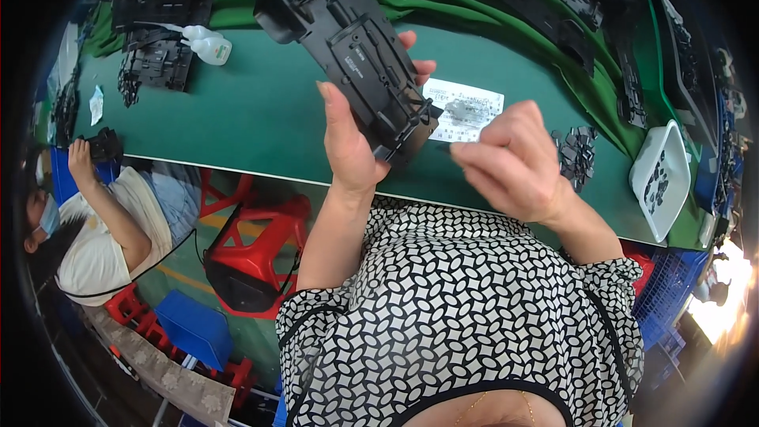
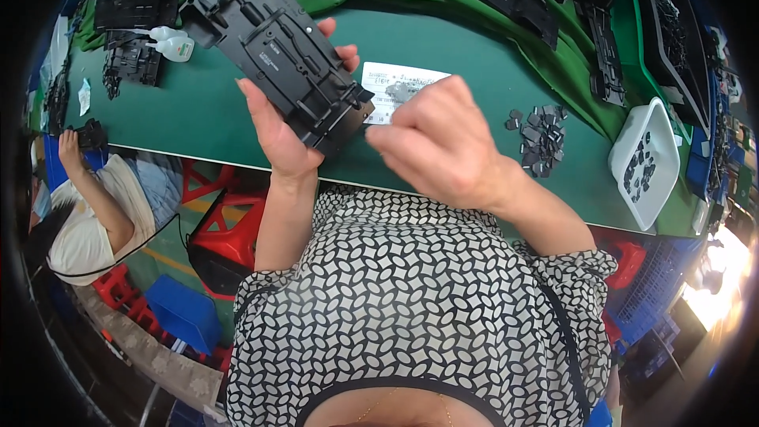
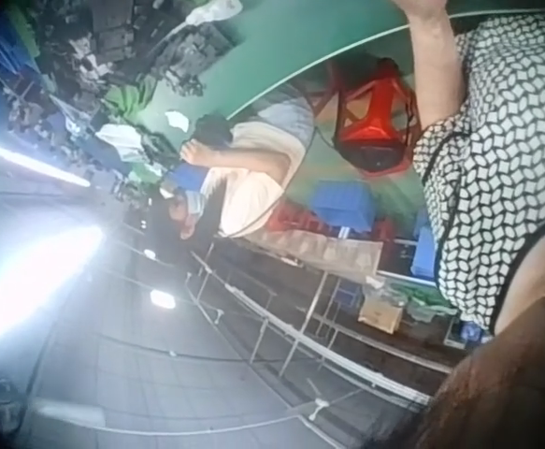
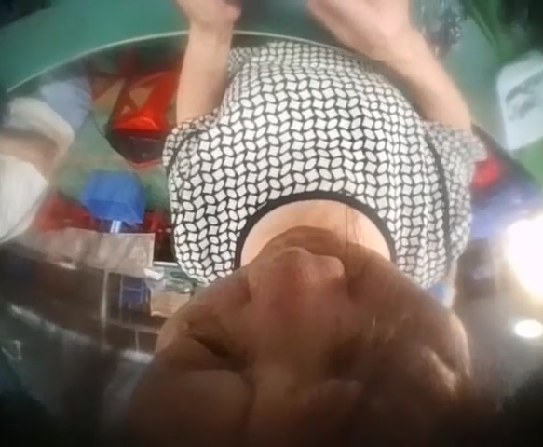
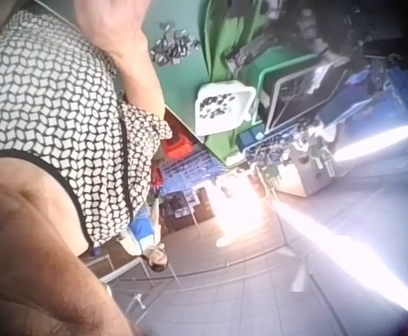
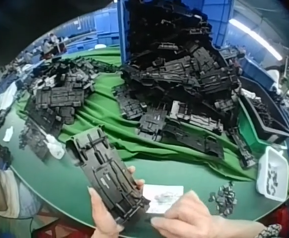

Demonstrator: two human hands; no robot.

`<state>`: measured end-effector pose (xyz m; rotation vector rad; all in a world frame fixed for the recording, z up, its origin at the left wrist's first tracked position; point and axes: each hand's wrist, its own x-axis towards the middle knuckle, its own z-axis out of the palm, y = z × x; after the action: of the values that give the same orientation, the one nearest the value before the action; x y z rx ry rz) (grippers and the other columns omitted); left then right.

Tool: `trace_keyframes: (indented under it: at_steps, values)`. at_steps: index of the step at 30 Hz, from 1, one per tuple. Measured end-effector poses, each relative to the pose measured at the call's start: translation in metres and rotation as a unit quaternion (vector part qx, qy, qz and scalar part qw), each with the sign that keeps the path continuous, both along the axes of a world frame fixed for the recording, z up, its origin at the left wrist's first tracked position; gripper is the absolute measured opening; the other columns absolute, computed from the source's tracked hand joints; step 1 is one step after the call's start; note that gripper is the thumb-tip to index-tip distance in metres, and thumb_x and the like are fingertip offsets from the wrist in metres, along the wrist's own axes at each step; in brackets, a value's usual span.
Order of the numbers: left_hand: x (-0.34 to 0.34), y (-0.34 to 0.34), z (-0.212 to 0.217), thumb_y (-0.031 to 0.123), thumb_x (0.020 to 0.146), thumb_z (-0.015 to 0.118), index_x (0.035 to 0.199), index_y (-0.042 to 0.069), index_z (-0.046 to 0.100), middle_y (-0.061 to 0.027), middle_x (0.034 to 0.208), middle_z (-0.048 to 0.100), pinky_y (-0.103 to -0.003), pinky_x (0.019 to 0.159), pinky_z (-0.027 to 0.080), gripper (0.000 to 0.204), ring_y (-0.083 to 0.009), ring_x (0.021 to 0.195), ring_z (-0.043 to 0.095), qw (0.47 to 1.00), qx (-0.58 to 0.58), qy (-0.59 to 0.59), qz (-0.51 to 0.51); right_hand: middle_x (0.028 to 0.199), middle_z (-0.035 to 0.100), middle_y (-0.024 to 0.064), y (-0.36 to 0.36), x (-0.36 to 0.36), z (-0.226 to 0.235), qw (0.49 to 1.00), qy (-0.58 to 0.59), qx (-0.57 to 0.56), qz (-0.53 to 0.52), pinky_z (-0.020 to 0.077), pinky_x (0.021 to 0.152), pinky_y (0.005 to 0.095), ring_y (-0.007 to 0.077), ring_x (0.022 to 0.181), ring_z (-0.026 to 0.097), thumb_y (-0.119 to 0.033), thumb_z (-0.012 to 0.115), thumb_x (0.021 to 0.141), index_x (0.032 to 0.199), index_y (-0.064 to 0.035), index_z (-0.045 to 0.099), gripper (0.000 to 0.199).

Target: Manually attaching small plastic components to a larger toy vehicle chassis at a factory assembly line.

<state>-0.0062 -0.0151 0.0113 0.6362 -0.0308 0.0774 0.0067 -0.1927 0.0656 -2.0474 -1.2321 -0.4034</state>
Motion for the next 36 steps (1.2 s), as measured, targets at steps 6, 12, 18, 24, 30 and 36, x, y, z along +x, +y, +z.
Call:
trace_keyframes:
  at_steps: [6, 12, 18, 24, 30, 36]
  values:
    - [0.000, -0.001, 0.002, 0.064, 0.089, 0.030, 0.135, 0.001, 0.032, -0.0154, 0.132, 0.043, -0.035, 0.087, 0.048, 0.078, -0.0256, 0.111, 0.052, 0.999, 0.026, -0.014, -0.013, 0.076, 0.054, 0.0009, 0.021, -0.005, -0.013, 0.997, -0.048, 0.014, 0.060, 0.0355, 0.061, 0.0290, 0.0143, 0.064, 0.052, -0.008, 0.065, 0.062, 0.089, -0.0025, 0.063, 0.027]
    - [-0.001, -0.002, 0.001, 0.063, 0.090, 0.029, 0.134, 0.000, 0.034, -0.0148, 0.131, 0.043, -0.035, 0.086, 0.048, 0.076, -0.0251, 0.109, 0.053, 0.999, 0.029, -0.018, -0.015, 0.077, 0.054, 0.0000, 0.025, -0.004, -0.017, 0.993, -0.094, -0.004, 0.067, 0.0359, 0.062, 0.0286, 0.0139, 0.066, 0.052, -0.010, 0.064, 0.063, 0.089, -0.0030, 0.063, 0.026]
    - [-0.002, -0.001, 0.000, 0.062, 0.090, 0.029, 0.133, 0.000, 0.035, -0.0148, 0.131, 0.044, -0.035, 0.087, 0.048, 0.076, -0.0250, 0.109, 0.053, 0.999, 0.021, -0.021, -0.020, 0.077, 0.054, 0.0000, 0.025, -0.004, -0.016, 0.991, -0.102, -0.025, 0.082, 0.0360, 0.063, 0.0287, 0.0140, 0.067, 0.051, -0.009, 0.064, 0.064, 0.089, -0.0027, 0.063, 0.026]
    - [-0.003, -0.002, 0.004, 0.067, 0.087, 0.032, 0.136, 0.002, 0.031, -0.0167, 0.131, 0.043, -0.038, 0.095, 0.042, 0.082, -0.0267, 0.106, 0.054, 0.999, 0.044, 0.008, -0.016, 0.076, 0.053, 0.0005, 0.027, -0.005, -0.017, 0.992, -0.091, -0.031, 0.087, 0.0359, 0.063, 0.0291, 0.0144, 0.068, 0.052, -0.009, 0.064, 0.065, 0.087, -0.0022, 0.063, 0.024]
    - [-0.002, -0.001, -0.001, 0.062, 0.090, 0.031, 0.132, -0.001, 0.035, -0.0150, 0.131, 0.044, -0.034, 0.085, 0.048, 0.076, -0.0243, 0.108, 0.053, 0.999, 0.025, -0.014, -0.016, 0.076, 0.053, 0.0005, 0.026, -0.004, -0.017, 0.991, -0.096, -0.033, 0.091, 0.0355, 0.063, 0.0288, 0.0145, 0.068, 0.051, -0.009, 0.064, 0.065, 0.087, -0.0019, 0.063, 0.024]
    - [-0.003, -0.002, -0.001, 0.061, 0.090, 0.032, 0.132, 0.000, 0.034, -0.0162, 0.130, 0.043, -0.034, 0.085, 0.048, 0.074, -0.0237, 0.107, 0.053, 0.998, 0.054, -0.031, -0.009, 0.074, 0.051, 0.0001, 0.029, -0.005, -0.018, 0.990, -0.102, -0.033, 0.094, 0.0356, 0.063, 0.0286, 0.0139, 0.067, 0.050, -0.009, 0.065, 0.065, 0.087, -0.0020, 0.062, 0.023]
